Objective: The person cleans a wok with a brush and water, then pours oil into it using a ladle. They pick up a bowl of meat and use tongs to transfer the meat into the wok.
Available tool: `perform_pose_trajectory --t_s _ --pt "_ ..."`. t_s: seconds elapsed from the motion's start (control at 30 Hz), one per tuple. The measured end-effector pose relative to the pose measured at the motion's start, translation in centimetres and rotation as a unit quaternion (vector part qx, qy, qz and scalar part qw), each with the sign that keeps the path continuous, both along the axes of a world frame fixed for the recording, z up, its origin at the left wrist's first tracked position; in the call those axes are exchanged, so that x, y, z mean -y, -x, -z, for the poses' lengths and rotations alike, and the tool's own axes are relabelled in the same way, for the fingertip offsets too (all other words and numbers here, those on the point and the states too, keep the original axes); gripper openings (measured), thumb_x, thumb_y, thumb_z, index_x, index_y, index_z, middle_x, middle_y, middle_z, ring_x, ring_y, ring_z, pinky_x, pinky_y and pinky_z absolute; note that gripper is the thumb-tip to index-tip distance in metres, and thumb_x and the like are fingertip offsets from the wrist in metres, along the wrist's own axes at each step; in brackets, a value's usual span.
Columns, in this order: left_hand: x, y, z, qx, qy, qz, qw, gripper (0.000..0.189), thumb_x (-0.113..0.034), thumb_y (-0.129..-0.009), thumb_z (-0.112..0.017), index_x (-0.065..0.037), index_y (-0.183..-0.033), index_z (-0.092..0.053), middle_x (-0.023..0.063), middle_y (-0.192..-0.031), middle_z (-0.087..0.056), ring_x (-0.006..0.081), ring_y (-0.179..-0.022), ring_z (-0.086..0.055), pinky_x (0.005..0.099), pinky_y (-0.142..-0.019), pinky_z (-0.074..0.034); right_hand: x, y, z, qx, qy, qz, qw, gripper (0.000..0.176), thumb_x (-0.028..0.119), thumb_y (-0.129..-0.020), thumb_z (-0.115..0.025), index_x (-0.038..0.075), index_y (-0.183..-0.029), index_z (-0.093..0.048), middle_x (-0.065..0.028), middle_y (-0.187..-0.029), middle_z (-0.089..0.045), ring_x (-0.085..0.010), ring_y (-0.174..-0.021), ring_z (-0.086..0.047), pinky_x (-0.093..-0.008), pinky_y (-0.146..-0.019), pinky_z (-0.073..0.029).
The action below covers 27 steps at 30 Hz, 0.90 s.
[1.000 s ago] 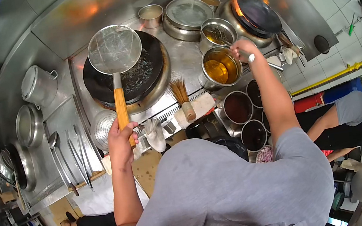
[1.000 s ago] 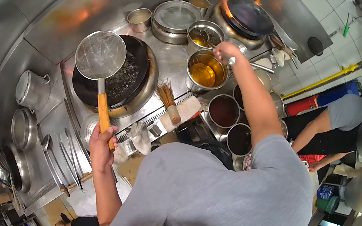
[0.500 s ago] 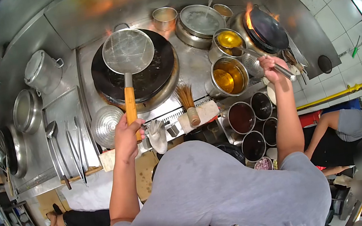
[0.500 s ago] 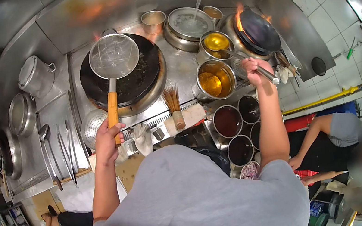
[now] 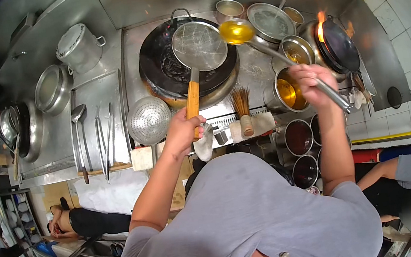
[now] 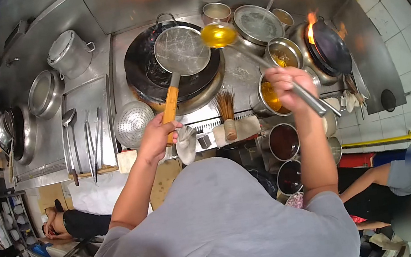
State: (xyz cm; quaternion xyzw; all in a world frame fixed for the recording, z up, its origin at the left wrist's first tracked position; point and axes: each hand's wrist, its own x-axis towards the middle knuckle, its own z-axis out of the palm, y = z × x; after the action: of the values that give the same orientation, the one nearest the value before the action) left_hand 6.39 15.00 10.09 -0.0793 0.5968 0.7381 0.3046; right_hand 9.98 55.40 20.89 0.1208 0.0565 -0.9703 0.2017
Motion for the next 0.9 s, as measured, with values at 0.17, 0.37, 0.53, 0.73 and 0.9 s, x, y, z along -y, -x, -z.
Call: perform_pose_trajectory --t_s 0.17,0.37,0.53,0.73,0.9 --pt "-0.6 0.0 -0.9 0.001 0.006 0.014 1.000 0.050 -0.003 -0.096 -0.063 0.004 -0.144 -0.050 0.0104 -0.102 -0.070 0.0106 -0.066 -0.057 0.0259 -0.057 -0.051 5.2 2.3 3.2 -0.058 -0.365 0.001 0.929 0.036 0.000 -0.098 -0.060 -0.005 -0.132 -0.049 -0.0083 -0.090 -0.058 -0.0101 -0.061 -0.050 -0.0247 -0.053 -0.044" --pt "-0.3 -0.5 -2.9 -0.018 -0.011 -0.020 1.000 0.047 -0.004 -0.096 -0.064 0.003 -0.142 -0.052 0.0088 -0.101 -0.070 0.0083 -0.065 -0.057 0.0237 -0.055 -0.050 2.9 -1.9 4.1 -0.082 -0.676 0.000 0.732 0.074 -0.006 -0.088 -0.068 0.003 -0.156 -0.043 -0.0041 -0.088 -0.060 -0.0075 -0.060 -0.052 -0.0231 -0.051 -0.040" --pt "0.1 -1.3 -3.9 -0.055 0.003 -0.033 0.998 0.046 -0.005 -0.096 -0.065 0.002 -0.140 -0.054 0.0078 -0.101 -0.070 0.0068 -0.064 -0.057 0.0212 -0.054 -0.048 -4.9 -6.6 8.1 -0.060 -0.906 0.084 0.410 0.070 -0.005 -0.084 -0.063 -0.001 -0.153 -0.049 -0.0211 -0.125 -0.071 -0.0313 -0.111 -0.072 -0.0362 -0.096 -0.054" --pt "0.6 -1.7 -4.2 -0.068 0.002 -0.066 0.995 0.048 -0.004 -0.099 -0.061 0.000 -0.145 -0.050 0.0086 -0.102 -0.070 0.0079 -0.063 -0.057 0.0217 -0.054 -0.049 -14.1 -4.0 13.1 0.050 -0.950 0.048 0.303 0.062 -0.001 -0.081 -0.058 -0.005 -0.144 -0.055 -0.0306 -0.135 -0.065 -0.0398 -0.126 -0.063 -0.0406 -0.106 -0.049" --pt "0.4 -1.8 -4.8 -0.088 0.019 -0.072 0.993 0.047 -0.004 -0.099 -0.061 0.000 -0.145 -0.051 0.0087 -0.103 -0.070 0.0078 -0.064 -0.057 0.0220 -0.055 -0.049 -18.6 2.3 12.0 0.136 -0.800 -0.065 0.581 0.006 -0.002 -0.091 -0.051 -0.001 -0.093 -0.056 -0.0139 -0.086 -0.063 -0.0194 -0.057 -0.055 -0.0371 -0.051 -0.049"
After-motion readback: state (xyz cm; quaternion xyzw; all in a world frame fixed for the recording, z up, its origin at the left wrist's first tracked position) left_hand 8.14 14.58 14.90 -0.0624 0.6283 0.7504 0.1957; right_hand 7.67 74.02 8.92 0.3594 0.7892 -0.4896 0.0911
